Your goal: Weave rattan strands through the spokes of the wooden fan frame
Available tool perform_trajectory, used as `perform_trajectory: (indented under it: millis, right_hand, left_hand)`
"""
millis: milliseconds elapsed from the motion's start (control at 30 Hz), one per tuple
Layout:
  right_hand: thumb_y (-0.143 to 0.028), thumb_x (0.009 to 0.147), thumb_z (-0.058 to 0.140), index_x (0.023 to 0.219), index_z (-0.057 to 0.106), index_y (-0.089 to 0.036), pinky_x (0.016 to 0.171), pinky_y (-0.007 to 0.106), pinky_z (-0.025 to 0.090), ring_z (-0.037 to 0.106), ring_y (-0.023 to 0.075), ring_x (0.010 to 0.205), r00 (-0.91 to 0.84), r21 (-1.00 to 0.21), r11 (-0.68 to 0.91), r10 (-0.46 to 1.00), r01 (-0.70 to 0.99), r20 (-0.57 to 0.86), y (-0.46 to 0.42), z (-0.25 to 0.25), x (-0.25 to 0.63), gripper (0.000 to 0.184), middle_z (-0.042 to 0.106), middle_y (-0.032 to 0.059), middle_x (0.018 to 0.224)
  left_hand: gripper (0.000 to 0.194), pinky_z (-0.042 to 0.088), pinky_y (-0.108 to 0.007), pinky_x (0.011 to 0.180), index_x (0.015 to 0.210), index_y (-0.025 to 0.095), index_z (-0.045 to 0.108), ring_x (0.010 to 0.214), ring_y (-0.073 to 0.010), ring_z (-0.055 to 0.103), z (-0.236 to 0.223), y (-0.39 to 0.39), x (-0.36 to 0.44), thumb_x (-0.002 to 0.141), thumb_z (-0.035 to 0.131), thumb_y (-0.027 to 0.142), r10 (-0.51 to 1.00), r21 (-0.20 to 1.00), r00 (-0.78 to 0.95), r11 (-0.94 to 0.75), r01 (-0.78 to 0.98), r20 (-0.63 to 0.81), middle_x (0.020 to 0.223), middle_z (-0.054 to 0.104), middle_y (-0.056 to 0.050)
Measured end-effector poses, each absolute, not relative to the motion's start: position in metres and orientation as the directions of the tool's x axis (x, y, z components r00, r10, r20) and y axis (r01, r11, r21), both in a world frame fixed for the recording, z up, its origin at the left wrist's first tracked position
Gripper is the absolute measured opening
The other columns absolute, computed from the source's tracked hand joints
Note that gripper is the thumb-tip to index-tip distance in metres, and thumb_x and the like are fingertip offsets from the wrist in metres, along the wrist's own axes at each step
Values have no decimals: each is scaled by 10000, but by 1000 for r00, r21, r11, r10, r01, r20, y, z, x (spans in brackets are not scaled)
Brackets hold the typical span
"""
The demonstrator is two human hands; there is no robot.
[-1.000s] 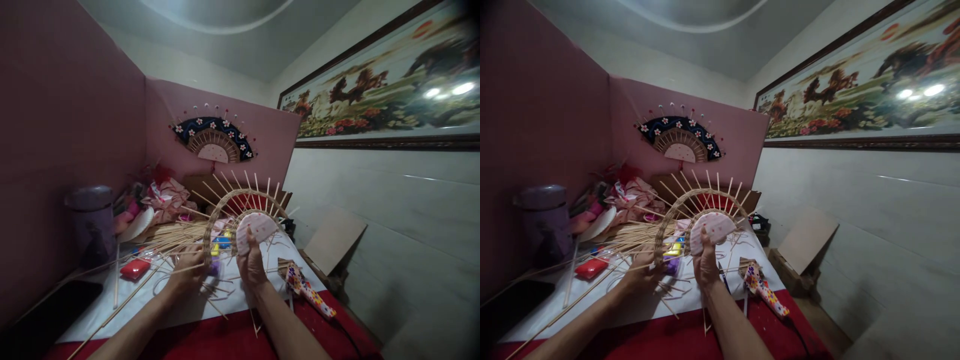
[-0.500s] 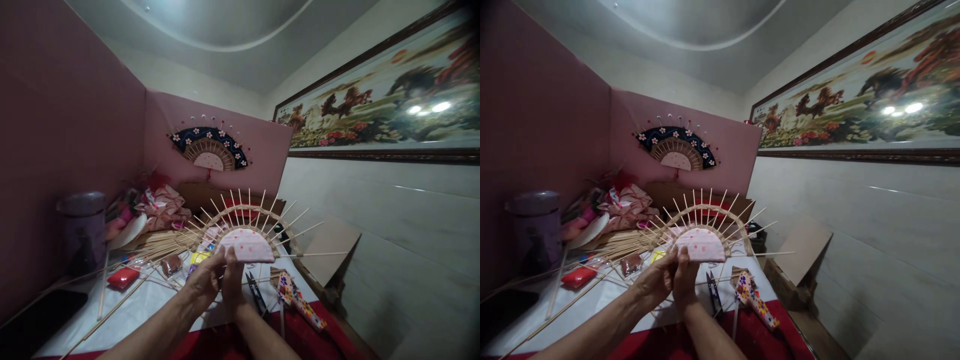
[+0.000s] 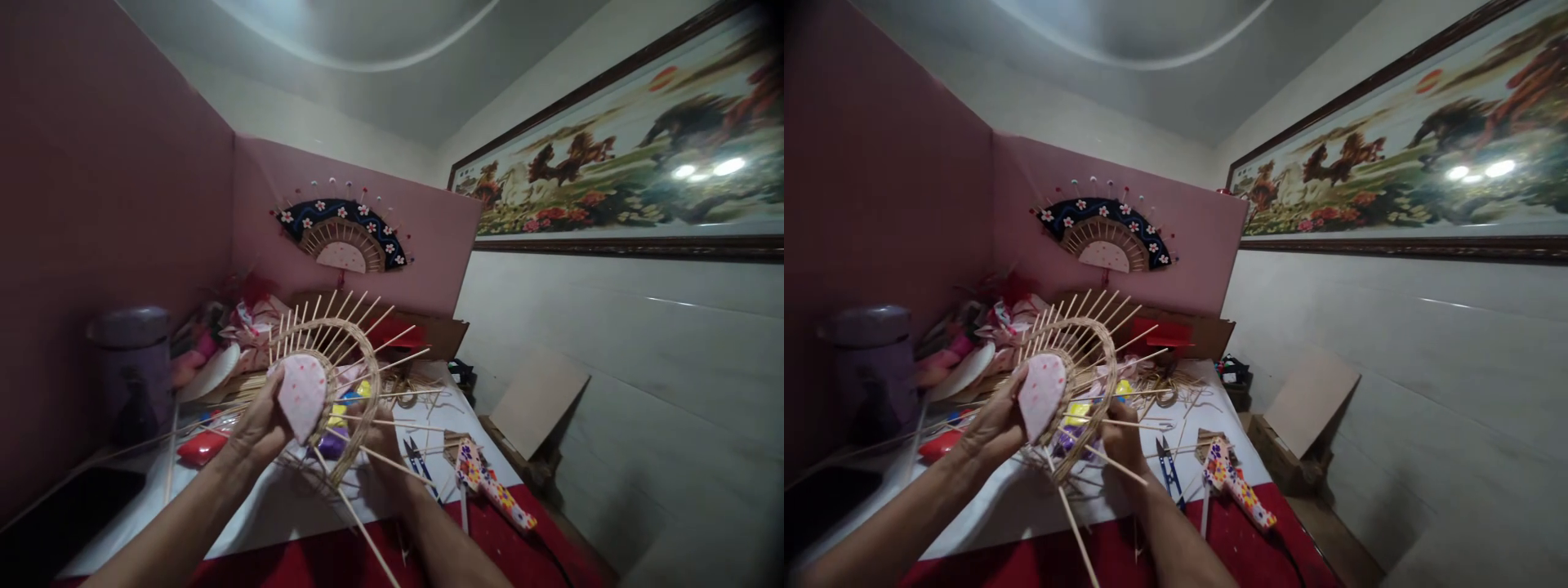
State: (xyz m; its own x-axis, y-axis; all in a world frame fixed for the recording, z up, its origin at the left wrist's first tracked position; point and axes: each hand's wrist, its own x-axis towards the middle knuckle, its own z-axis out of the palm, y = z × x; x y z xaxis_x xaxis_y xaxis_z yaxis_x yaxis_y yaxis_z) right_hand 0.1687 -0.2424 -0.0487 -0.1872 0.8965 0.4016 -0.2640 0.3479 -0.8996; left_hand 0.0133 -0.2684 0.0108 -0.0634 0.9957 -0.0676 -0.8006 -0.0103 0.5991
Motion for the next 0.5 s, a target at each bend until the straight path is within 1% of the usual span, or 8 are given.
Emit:
perform_trajectory:
  millis: [67,100,133,200,300,367,433,500]
  right_hand:
    - [-378,680,630,526,454,-177,399,195,283,328,58,403,-218,-903,278,908,-326,359,-235,-52,171,308,399,-60,448]
    - [-408,693,616,542,430,-180,372,186,240,266,45,376,-242,-905,216,917,-367,317,-231,-54,173,331,355,-78,432]
    - [-439,698,607,561,412,-183,351,178,196,210,35,361,-267,-903,157,923,-399,278,-228,-55,174,350,322,-93,427]
    - [-472,686,620,617,415,-187,331,166,143,162,25,355,-283,-899,103,929,-426,240,-223,-57,178,358,313,-107,443]
    - [-464,660,656,725,509,-179,322,166,104,138,23,349,-243,-898,170,927,-407,285,-220,-57,182,327,294,-119,439]
    - [-457,643,670,747,592,-157,329,180,85,126,25,350,-230,-906,228,919,-356,322,-220,-56,184,327,272,-117,409]
    - [-433,608,699,674,648,-135,344,191,101,169,26,366,-227,-921,272,913,-278,338,-222,-53,185,310,324,-90,399]
    - [-386,575,728,597,667,-130,360,194,132,225,30,389,-230,-935,290,914,-204,334,-224,-50,186,264,404,-56,421]
  left_hand:
    - [200,561,-303,543,930,124,590,567,-175,662,9,-271,4,855,443,236,992,585,-86,-16,-811,-92,672,706,-66]
    - [176,561,-306,531,908,123,589,547,-177,658,8,-272,-1,850,451,216,992,583,-73,2,-812,-105,649,701,-67]
    - [159,561,-313,521,891,118,587,533,-182,656,7,-274,-4,845,458,198,992,584,-52,26,-811,-117,629,695,-71]
    - [138,561,-327,507,868,106,586,522,-195,655,4,-276,-10,832,470,172,992,584,-6,72,-808,-130,610,687,-82]
    - [104,562,-318,499,832,112,592,505,-189,651,-4,-278,-16,807,494,135,990,543,-22,59,-838,-141,609,689,-74]
    - [97,563,-311,505,817,126,597,512,-182,654,-10,-278,-19,801,501,127,989,513,-51,29,-858,-142,623,696,-61]
    - [102,562,-309,500,823,139,603,528,-183,659,-14,-277,-21,807,502,142,989,511,-71,5,-860,-131,639,701,-50]
    - [113,561,-309,495,834,143,605,536,-183,660,-15,-278,-23,818,495,162,989,517,-94,-21,-856,-114,650,703,-47]
